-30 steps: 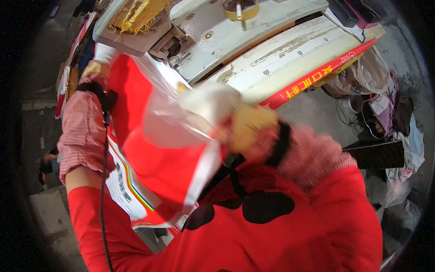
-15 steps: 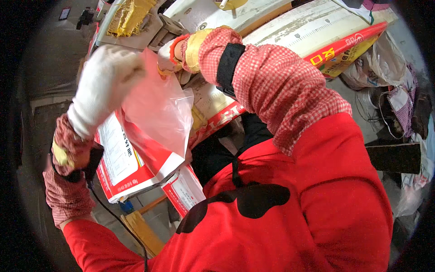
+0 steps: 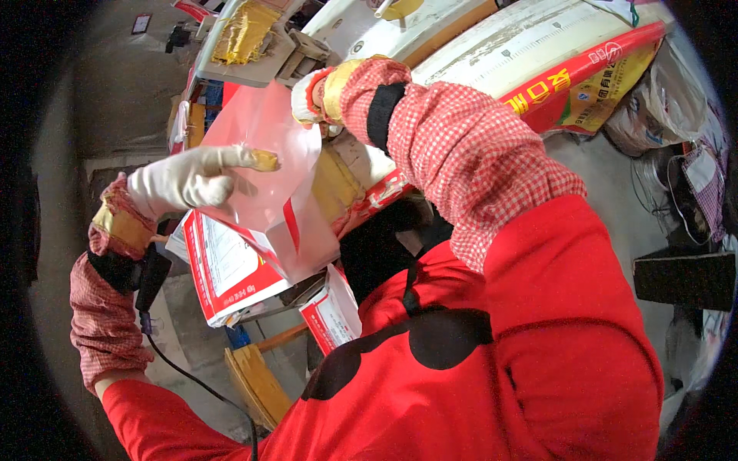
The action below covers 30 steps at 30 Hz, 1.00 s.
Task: Folding the top edge of large plastic fertilizer bags and sewing them shut using an industrial sewing machine.
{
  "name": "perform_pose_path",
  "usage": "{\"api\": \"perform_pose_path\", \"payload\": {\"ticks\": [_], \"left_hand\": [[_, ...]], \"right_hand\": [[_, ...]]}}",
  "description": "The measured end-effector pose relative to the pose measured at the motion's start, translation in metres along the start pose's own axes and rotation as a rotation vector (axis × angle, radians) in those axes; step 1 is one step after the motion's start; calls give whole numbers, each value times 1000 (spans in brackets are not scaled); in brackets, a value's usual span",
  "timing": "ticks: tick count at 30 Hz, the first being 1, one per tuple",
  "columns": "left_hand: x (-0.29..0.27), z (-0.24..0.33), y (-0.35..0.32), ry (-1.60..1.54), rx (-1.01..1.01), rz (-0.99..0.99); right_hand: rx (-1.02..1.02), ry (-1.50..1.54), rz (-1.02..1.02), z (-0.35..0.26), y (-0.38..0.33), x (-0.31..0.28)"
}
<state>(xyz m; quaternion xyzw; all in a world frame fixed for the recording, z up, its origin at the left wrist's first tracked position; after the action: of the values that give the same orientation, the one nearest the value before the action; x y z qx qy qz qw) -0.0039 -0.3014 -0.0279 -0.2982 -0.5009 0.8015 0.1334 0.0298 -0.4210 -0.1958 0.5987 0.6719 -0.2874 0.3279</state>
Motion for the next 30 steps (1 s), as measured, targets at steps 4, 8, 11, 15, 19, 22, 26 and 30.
{"api": "perform_pose_path", "payload": {"ticks": [4,8,11,15,19,22,26,30], "left_hand": [[14,-1,2,235,16,118],[23,-11,-10,132,-64,-41],[26,-10,-19,21,-220,-135],[21,-9,-20,46,47,-61],[24,-13,-26,27,13,79],[40,-14,-24,674,-351,-213],[84,-2,-33,1241,-261,-267],[140,40,-19,1575,368,600]], "right_hand": [[-47,-227,184,4,6,17],[-6,158,295,-16,-38,4],[-3,249,205,-17,-48,2],[28,255,151,-13,-35,13],[-29,-69,219,-19,-32,10],[162,257,75,-12,-33,14],[23,-231,273,-36,-35,-1],[-253,-1180,574,-72,-45,32]]}}
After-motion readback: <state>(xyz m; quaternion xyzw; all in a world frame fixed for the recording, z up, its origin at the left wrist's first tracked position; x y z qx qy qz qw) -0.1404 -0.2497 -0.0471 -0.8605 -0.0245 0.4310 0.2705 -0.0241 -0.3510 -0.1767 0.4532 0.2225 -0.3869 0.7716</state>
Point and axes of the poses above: each hand's wrist, its own y-axis towards the middle knuckle, its own x-axis out of the palm, z = x × y, the point moved 3 cm from there along y, towards the middle knuckle, and after that the axes turned 1 degree about -z, right-handed, at the moved point
